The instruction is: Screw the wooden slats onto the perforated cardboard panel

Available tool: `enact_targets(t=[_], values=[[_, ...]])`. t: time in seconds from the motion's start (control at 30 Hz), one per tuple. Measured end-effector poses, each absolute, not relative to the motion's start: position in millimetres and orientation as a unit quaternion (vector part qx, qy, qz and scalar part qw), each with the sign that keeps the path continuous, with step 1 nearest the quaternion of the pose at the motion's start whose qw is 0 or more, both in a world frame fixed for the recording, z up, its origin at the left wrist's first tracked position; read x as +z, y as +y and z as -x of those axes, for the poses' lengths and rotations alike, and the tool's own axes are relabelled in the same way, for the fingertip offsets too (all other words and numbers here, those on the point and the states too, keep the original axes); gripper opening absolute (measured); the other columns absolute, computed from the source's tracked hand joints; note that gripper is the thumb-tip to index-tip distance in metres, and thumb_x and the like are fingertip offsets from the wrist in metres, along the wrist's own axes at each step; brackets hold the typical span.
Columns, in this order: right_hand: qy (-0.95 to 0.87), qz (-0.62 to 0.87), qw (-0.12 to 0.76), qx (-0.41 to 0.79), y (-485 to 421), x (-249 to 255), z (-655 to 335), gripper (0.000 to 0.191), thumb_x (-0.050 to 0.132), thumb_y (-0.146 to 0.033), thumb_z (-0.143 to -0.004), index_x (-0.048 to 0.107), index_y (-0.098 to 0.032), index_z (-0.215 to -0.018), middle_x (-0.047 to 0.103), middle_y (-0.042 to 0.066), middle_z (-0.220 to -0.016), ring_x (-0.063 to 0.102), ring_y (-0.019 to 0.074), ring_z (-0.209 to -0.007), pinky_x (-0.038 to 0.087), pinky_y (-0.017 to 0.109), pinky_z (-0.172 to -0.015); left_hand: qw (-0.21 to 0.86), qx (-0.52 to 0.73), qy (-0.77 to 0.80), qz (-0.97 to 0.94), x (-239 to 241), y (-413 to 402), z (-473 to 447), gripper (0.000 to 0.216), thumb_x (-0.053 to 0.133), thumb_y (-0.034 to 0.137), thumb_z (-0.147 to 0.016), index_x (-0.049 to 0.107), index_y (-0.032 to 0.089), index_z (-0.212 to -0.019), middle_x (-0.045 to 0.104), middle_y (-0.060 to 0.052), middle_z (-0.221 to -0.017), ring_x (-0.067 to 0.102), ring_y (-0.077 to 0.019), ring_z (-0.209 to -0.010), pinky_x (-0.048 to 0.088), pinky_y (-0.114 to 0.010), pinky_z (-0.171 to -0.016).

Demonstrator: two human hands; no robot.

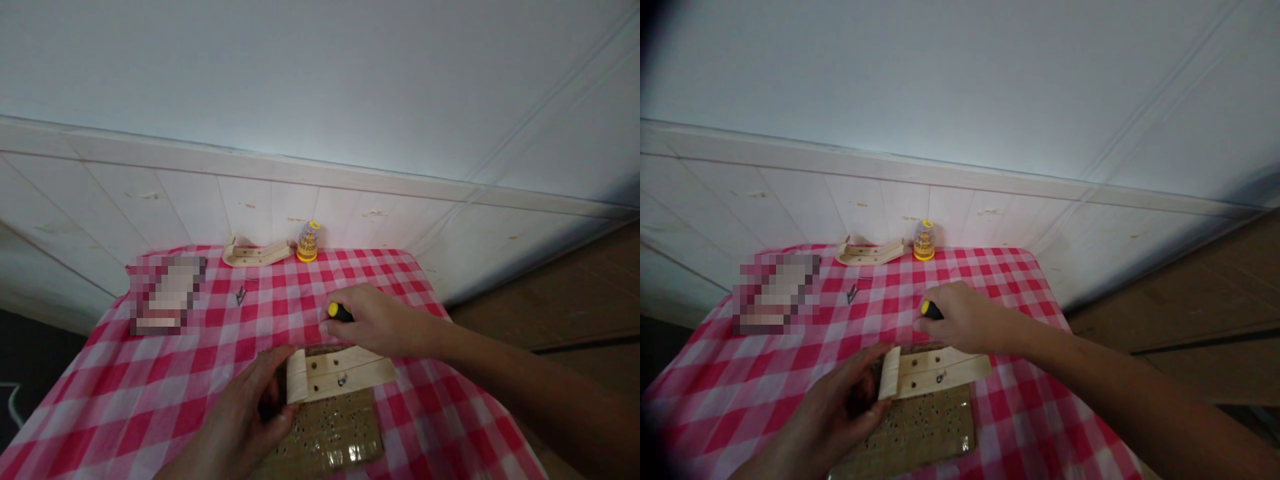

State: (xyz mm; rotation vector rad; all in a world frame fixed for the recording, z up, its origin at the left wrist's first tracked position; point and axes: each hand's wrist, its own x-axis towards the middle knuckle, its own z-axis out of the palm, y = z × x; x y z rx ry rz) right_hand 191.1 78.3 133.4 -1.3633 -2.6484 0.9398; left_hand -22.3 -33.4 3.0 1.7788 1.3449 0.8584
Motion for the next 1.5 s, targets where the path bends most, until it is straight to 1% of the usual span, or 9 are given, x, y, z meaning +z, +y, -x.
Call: enact_targets(t=[0.1, 0.23, 0.33, 0.43, 0.57, 0.77, 0.93, 1.13, 1.5], values=[[-0.83, 0.463, -0.011, 0.311, 62.0, 138.5, -204.2, 0.012, 0.07, -0.022, -0.09, 0.073, -0.015, -0.081, 0.07, 0.001, -0.071, 0.058, 0.0124, -0.063, 0.03, 0.023, -0.056, 0.362, 0.329, 0.521, -0.7, -0.9, -35.2, 23.8, 0.059, 0.063, 0.022, -0.082, 0.053, 0.029, -0.14, 0.059, 0.006, -0.072, 0.054, -0.0116, -0.058, 0.046, -0.02, -0.052], [-0.823, 0.443, -0.043, 0.352, 49.8, 137.1, -210.4, 0.01, 0.066, -0.016, -0.087, 0.073, -0.016, -0.08, 0.072, 0.002, -0.072, 0.059, 0.0129, -0.062, 0.033, 0.023, -0.054, 0.363, 0.325, 0.525, -0.698, -5.2, -38.6, 25.0, 0.061, 0.064, 0.024, -0.083, 0.05, 0.029, -0.142, 0.061, 0.006, -0.071, 0.055, -0.012, -0.056, 0.045, -0.02, -0.051], [-0.825, 0.419, -0.066, 0.373, 46.5, 132.5, -208.2, 0.011, 0.066, -0.011, -0.083, 0.075, -0.016, -0.088, 0.073, 0.004, -0.077, 0.06, 0.0135, -0.063, 0.035, 0.022, -0.055, 0.358, 0.329, 0.54, -0.687, -6.5, -40.5, 24.9, 0.059, 0.064, 0.025, -0.084, 0.051, 0.029, -0.141, 0.062, 0.006, -0.071, 0.057, -0.0125, -0.057, 0.046, -0.02, -0.052], [-0.83, 0.394, -0.086, 0.386, 46.7, 126.6, -202.9, 0.013, 0.066, -0.011, -0.084, 0.076, -0.015, -0.092, 0.074, 0.005, -0.081, 0.062, 0.0145, -0.068, 0.037, 0.022, -0.058, 0.352, 0.33, 0.533, -0.695, -8.4, -39.8, 25.5, 0.058, 0.064, 0.025, -0.084, 0.051, 0.029, -0.141, 0.062, 0.007, -0.071, 0.056, -0.0117, -0.056, 0.043, -0.019, -0.05], [-0.816, 0.388, -0.121, 0.412, 49.0, 120.7, -195.9, 0.014, 0.066, -0.011, -0.085, 0.077, -0.015, -0.093, 0.073, 0.003, -0.077, 0.06, 0.013, -0.064, 0.037, 0.021, -0.056, 0.348, 0.322, 0.526, -0.706, -10.3, -38.4, 26.6, 0.062, 0.064, 0.022, -0.082, 0.048, 0.029, -0.142, 0.062, 0.008, -0.071, 0.054, -0.0104, -0.054, 0.042, -0.019, -0.05], [-0.816, 0.393, -0.131, 0.404, 51.7, 118.8, -187.1, 0.014, 0.067, -0.009, -0.085, 0.078, -0.014, -0.094, 0.074, 0.003, -0.076, 0.059, 0.0108, -0.059, 0.032, 0.021, -0.052, 0.356, 0.318, 0.525, -0.704, -5.8, -39.9, 26.5, 0.064, 0.064, 0.021, -0.082, 0.047, 0.03, -0.143, 0.06, 0.008, -0.071, 0.056, -0.0116, -0.057, 0.045, -0.02, -0.053], [-0.82, 0.391, -0.139, 0.395, 54.6, 118.0, -181.3, 0.011, 0.071, -0.011, -0.086, 0.079, -0.013, -0.093, 0.076, 0.004, -0.08, 0.061, 0.0116, -0.065, 0.033, 0.02, -0.054, 0.368, 0.313, 0.518, -0.706, -4.5, -38.4, 27.5, 0.064, 0.063, 0.019, -0.082, 0.047, 0.031, -0.143, 0.06, 0.008, -0.071, 0.055, -0.0109, -0.056, 0.045, -0.019, -0.05], [-0.82, 0.38, -0.175, 0.391, 57.6, 114.7, -175.9, 0.004, 0.075, -0.014, -0.083, 0.078, -0.012, -0.086, 0.066, -0.001, -0.066, 0.056, 0.0098, -0.058, 0.03, 0.02, -0.051, 0.358, 0.326, 0.513, -0.709, -7.5, -37.3, 27.5, 0.062, 0.064, 0.02, -0.082, 0.05, 0.031, -0.142, 0.061, 0.007, -0.073, 0.057, -0.0115, -0.058, 0.047, -0.019, -0.052], [-0.837, 0.348, -0.194, 0.375, 60.7, 110.9, -166.8, 0.007, 0.072, -0.009, -0.083, 0.078, -0.012, -0.082, 0.062, -0.002, -0.063, 0.05, 0.0084, -0.054, 0.029, 0.022, -0.051, 0.365, 0.31, 0.522, -0.706, -1.6, -36.6, 26.9, 0.062, 0.065, 0.018, -0.082, 0.05, 0.032, -0.141, 0.061, 0.007, -0.073, 0.058, -0.0119, -0.059, 0.047, -0.02, -0.053]])
